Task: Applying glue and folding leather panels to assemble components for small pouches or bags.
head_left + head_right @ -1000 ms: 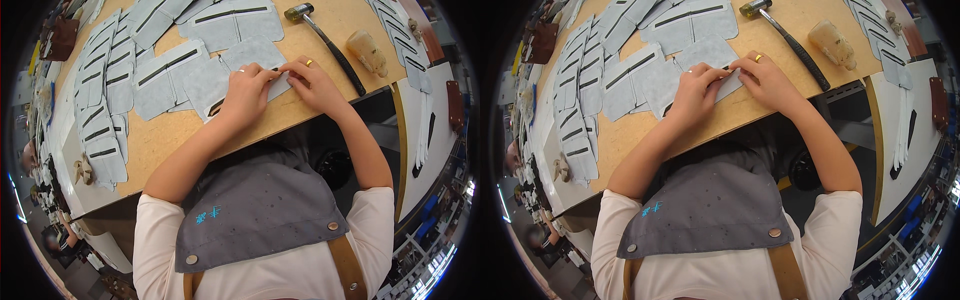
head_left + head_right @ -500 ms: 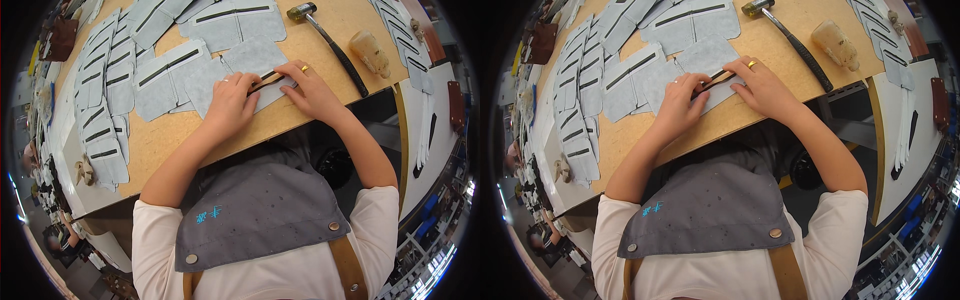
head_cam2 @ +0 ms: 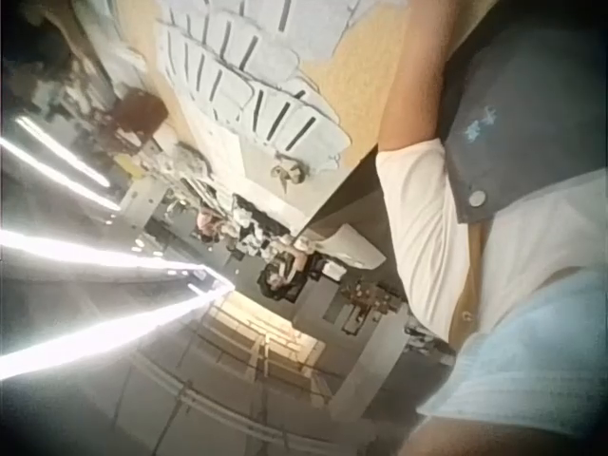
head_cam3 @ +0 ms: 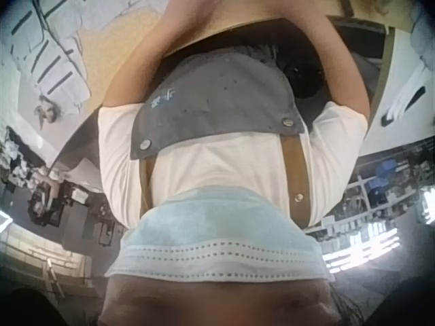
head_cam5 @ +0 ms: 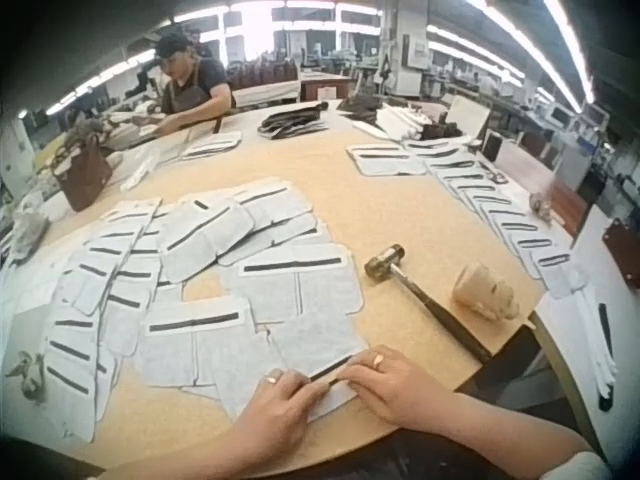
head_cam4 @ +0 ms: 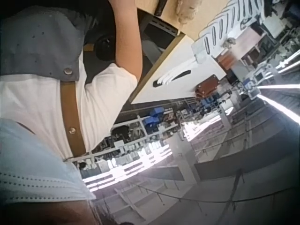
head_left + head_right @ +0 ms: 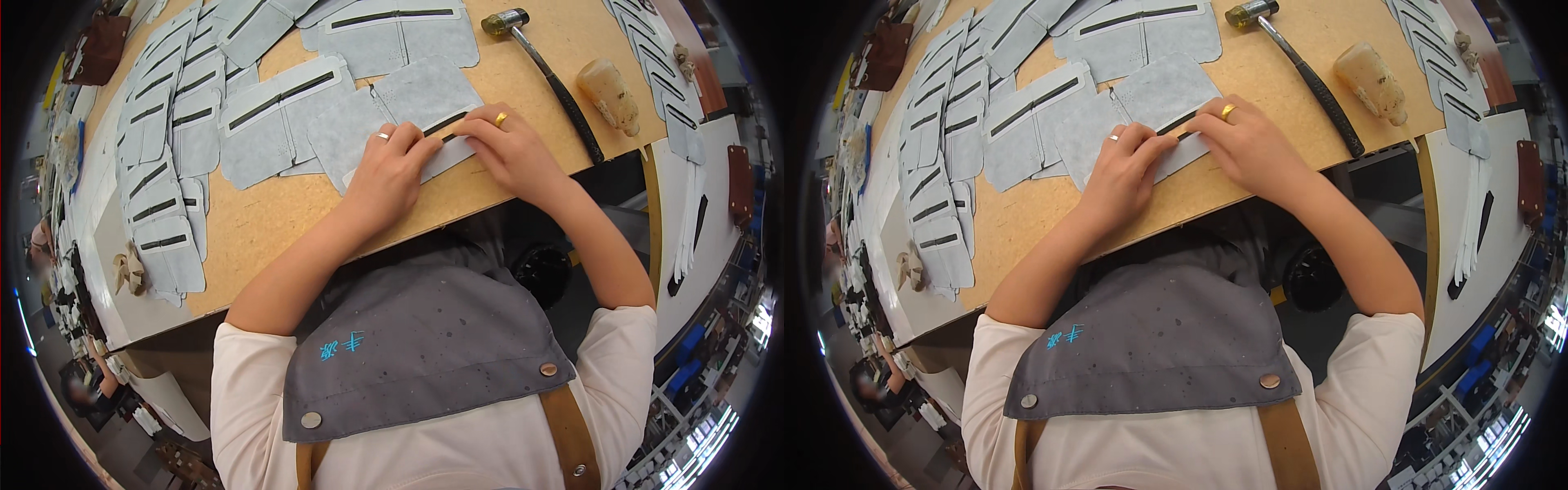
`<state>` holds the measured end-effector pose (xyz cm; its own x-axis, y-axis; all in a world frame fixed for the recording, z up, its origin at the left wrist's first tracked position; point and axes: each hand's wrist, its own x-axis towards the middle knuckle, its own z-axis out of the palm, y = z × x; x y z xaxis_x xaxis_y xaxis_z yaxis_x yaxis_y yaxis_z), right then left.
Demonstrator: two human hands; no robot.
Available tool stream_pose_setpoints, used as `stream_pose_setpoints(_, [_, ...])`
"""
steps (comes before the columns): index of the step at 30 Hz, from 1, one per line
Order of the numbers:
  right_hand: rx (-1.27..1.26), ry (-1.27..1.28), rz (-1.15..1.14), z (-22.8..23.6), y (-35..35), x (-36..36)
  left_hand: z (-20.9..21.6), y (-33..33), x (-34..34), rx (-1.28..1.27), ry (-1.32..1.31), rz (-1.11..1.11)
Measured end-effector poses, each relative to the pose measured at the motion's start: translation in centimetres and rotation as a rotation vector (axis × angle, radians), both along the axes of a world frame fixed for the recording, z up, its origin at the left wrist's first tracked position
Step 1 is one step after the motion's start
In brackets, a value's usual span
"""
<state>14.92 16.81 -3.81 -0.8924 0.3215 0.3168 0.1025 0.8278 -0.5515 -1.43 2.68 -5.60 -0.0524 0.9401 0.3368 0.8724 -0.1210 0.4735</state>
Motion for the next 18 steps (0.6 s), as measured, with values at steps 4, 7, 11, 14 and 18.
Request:
stream_pose_setpoints(4, [-0.132,-0.027,0.057,-0.4,-1.5,-1.6,1.6,-0.7,-0.5,-0.072,-0.222,0.062])
stream_pose_setpoints(7, [-0.160,-0.105,0.069,-0.3,-1.4,-2.0,1.9,-2.3,-1.0,-0.151,-0.253,0.094])
stream_pose_setpoints(11, [-0.156,-0.162,0.127,0.2,-1.2,-2.7,1.5,-2.9,-1.0,-0.119,-0.274,0.123])
stream_pose_setpoints(14, [-0.248,-0.204,0.118,0.1,-1.1,-2.8,1.2,-2.9,-0.8,-0.107,-0.289,0.157])
stream_pose_setpoints(18, [-0.208,-0.158,0.119,0.1,-1.4,-2.5,0.8,-3.1,-0.6,-0.064,-0.285,0.149])
